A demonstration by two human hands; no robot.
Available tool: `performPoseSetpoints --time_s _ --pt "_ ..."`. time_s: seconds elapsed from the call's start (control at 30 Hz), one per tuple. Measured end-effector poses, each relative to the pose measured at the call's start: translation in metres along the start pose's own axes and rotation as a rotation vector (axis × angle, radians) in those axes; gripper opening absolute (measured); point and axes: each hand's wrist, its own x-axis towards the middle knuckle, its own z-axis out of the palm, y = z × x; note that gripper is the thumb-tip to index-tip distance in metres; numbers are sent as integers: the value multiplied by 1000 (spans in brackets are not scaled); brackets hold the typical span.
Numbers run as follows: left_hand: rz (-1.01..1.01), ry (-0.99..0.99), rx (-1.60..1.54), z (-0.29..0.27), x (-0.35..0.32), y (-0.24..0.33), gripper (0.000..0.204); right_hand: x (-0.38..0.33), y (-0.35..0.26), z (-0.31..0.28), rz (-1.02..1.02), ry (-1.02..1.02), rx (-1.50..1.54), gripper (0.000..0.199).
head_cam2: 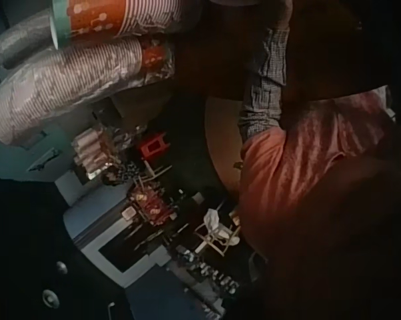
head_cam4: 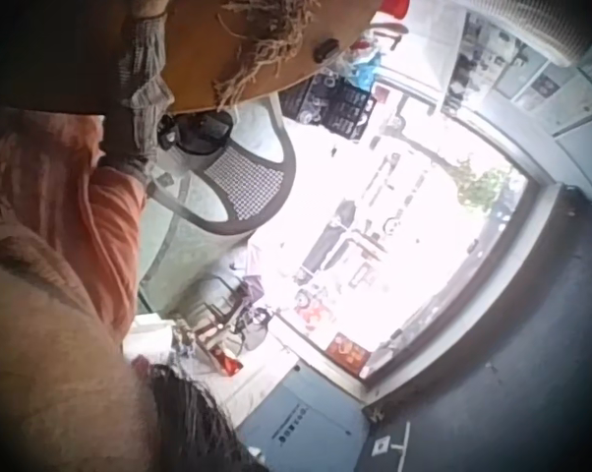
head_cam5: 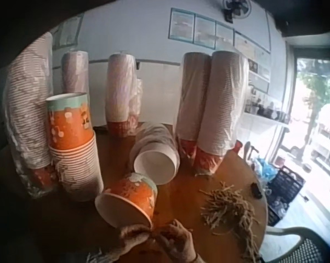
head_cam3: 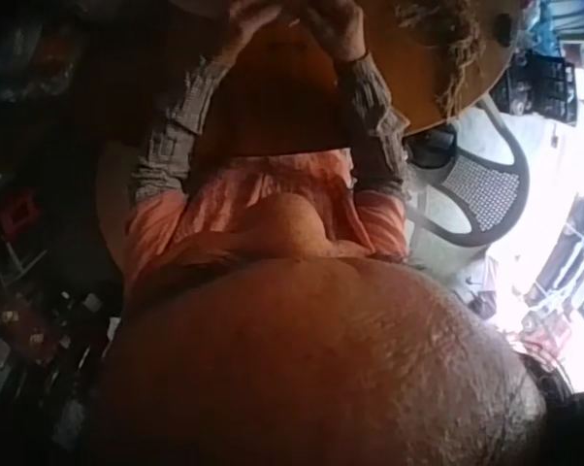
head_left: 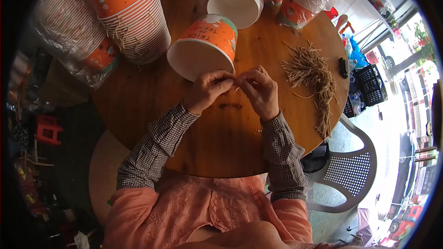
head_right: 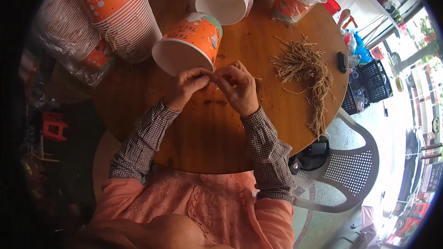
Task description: Attaching strings to decorative paper cups to create small gift bags or containers.
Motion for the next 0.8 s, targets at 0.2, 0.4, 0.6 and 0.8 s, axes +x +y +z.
performPoseSetpoints --time_s 0.2,0.4,0.6,0.8 --pt "-14 85 43 1 0 1 20 0 4 0 253 32 265 8" --pt "-74 162 -161 1 1 0 17 -3 7 5 112 12 86 8" --pt "8 183 -80 3 1 -5 11 -3 6 2 126 6 -58 12" --pt "234 249 154 1 3 -11 5 -3 1 2 94 -26 -95 11"
